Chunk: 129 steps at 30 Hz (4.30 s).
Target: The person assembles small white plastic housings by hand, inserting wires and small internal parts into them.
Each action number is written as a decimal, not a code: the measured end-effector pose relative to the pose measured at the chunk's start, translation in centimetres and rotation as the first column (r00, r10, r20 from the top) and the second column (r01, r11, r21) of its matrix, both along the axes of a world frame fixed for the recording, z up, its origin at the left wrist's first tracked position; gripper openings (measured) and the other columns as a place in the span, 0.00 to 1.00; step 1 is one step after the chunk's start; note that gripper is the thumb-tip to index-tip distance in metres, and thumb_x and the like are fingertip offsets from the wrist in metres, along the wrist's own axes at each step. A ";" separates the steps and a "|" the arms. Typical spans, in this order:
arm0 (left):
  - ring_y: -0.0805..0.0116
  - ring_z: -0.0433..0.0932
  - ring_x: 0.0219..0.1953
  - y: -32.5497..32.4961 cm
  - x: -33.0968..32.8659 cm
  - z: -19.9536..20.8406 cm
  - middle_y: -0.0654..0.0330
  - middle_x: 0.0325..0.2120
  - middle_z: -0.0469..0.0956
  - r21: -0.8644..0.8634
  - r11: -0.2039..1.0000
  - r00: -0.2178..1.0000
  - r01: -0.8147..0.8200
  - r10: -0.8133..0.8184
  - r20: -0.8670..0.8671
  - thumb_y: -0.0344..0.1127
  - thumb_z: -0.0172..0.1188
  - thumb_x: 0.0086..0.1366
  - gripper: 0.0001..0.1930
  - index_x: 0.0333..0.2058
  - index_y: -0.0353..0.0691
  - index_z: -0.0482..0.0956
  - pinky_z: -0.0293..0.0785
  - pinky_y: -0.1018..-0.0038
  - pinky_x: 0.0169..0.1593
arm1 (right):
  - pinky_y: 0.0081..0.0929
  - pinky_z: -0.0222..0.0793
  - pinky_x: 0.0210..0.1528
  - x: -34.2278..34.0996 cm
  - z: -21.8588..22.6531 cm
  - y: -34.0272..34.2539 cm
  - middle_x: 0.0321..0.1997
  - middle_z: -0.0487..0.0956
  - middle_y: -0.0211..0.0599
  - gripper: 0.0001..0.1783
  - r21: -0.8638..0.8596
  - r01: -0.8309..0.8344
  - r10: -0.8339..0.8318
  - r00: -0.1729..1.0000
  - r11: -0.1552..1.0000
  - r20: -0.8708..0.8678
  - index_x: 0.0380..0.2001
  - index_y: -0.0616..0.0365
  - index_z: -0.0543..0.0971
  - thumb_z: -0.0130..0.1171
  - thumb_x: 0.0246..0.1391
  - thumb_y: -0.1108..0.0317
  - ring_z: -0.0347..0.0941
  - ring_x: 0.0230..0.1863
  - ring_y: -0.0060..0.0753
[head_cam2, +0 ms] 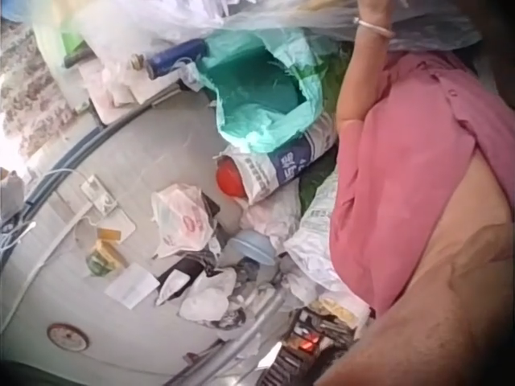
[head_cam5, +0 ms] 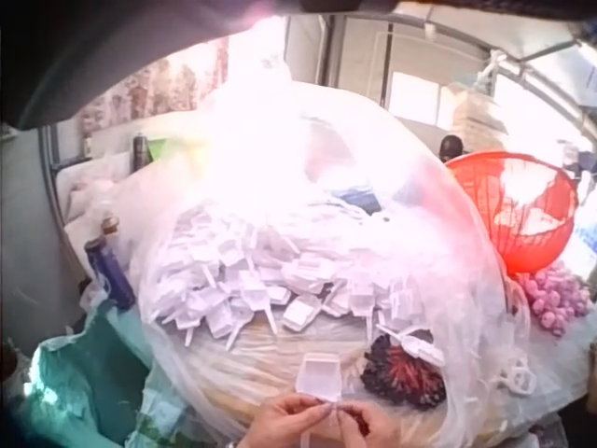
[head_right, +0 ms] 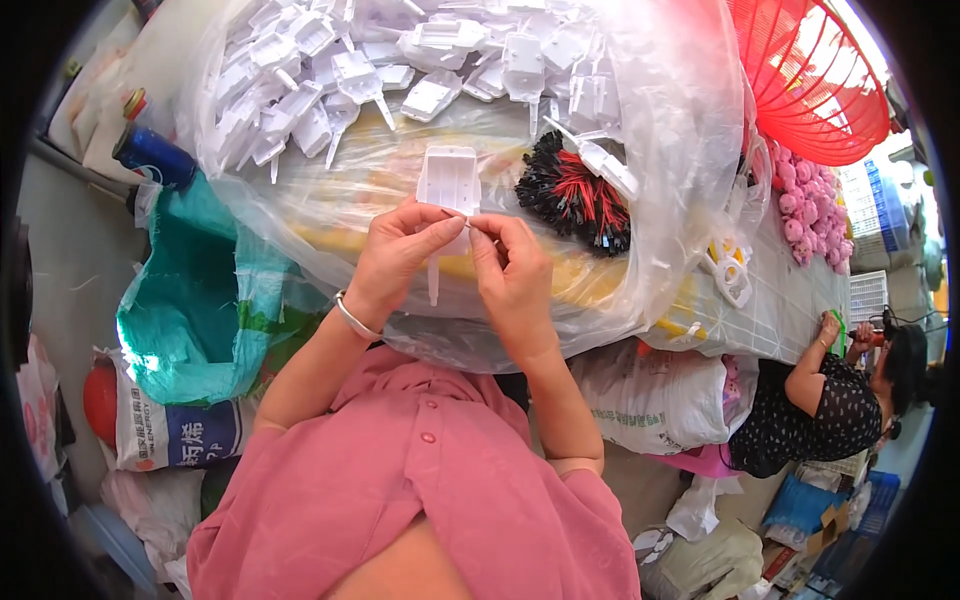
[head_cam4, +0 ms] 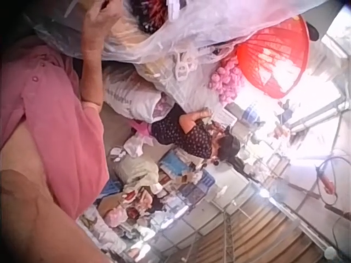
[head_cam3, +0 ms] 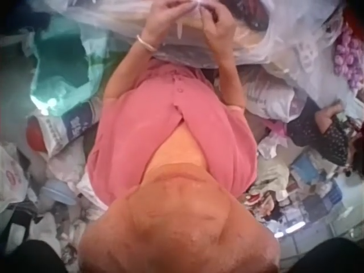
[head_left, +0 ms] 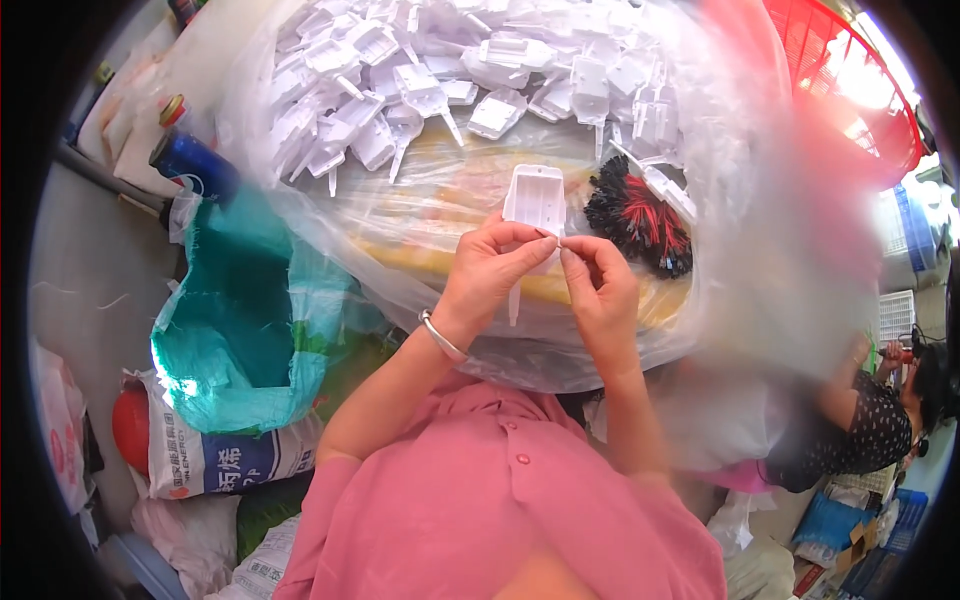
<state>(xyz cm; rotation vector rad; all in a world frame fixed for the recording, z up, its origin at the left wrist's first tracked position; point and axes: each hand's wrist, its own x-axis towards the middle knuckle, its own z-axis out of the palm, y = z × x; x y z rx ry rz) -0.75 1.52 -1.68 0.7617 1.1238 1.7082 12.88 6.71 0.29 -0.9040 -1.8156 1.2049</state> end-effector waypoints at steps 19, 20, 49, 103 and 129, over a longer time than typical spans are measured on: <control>0.76 0.72 0.37 -0.3 1.0 -0.4 0.63 0.37 0.69 0.002 0.997 0.993 -0.082 0.081 0.083 0.27 0.65 0.53 0.05 0.29 0.33 0.81 0.70 0.80 0.41 | 0.12 0.61 0.26 0.5 -0.5 -0.4 0.26 0.71 0.26 0.04 -0.031 0.062 -0.065 0.995 0.998 -0.072 0.28 0.65 0.77 0.60 0.50 0.74 0.65 0.26 0.11; 0.76 0.72 0.37 -0.3 1.0 -0.4 0.63 0.37 0.70 0.021 0.997 0.992 -0.079 0.076 0.097 0.26 0.65 0.53 0.05 0.29 0.33 0.81 0.70 0.80 0.41 | 0.11 0.62 0.27 0.5 -0.3 -0.4 0.26 0.71 0.26 0.04 -0.083 0.046 -0.056 0.990 0.995 -0.132 0.29 0.65 0.77 0.60 0.50 0.74 0.66 0.27 0.11; 0.69 0.72 0.49 -1.2 0.7 0.9 0.54 0.53 0.65 0.026 1.000 1.000 -0.004 0.003 0.027 0.20 0.53 0.58 0.31 0.60 0.35 0.54 0.69 0.74 0.51 | 0.24 0.66 0.24 -0.1 0.4 1.0 0.23 0.74 0.34 0.03 0.281 0.163 -0.190 0.979 0.946 0.074 0.23 0.61 0.76 0.59 0.44 0.74 0.71 0.22 0.27; 0.71 0.67 0.54 -1.6 1.7 -0.7 0.59 0.57 0.59 0.079 0.997 0.996 0.026 -0.020 -0.083 0.17 0.53 0.58 0.27 0.57 0.38 0.62 0.70 0.79 0.49 | 0.31 0.67 0.24 -0.7 -0.8 1.0 0.25 0.74 0.36 0.03 0.429 0.132 -0.218 0.963 0.894 0.157 0.24 0.57 0.75 0.59 0.44 0.72 0.73 0.23 0.37; 0.80 0.71 0.26 2.5 1.6 -0.3 0.65 0.22 0.75 -0.020 1.000 0.912 0.000 -0.008 -0.411 0.27 0.60 0.57 0.04 0.28 0.34 0.75 0.67 0.83 0.31 | 0.27 0.70 0.40 4.9 0.1 1.3 0.40 0.75 0.43 0.13 0.474 0.423 -0.259 0.891 0.772 -0.373 0.43 0.61 0.73 0.54 0.52 0.75 0.74 0.40 0.37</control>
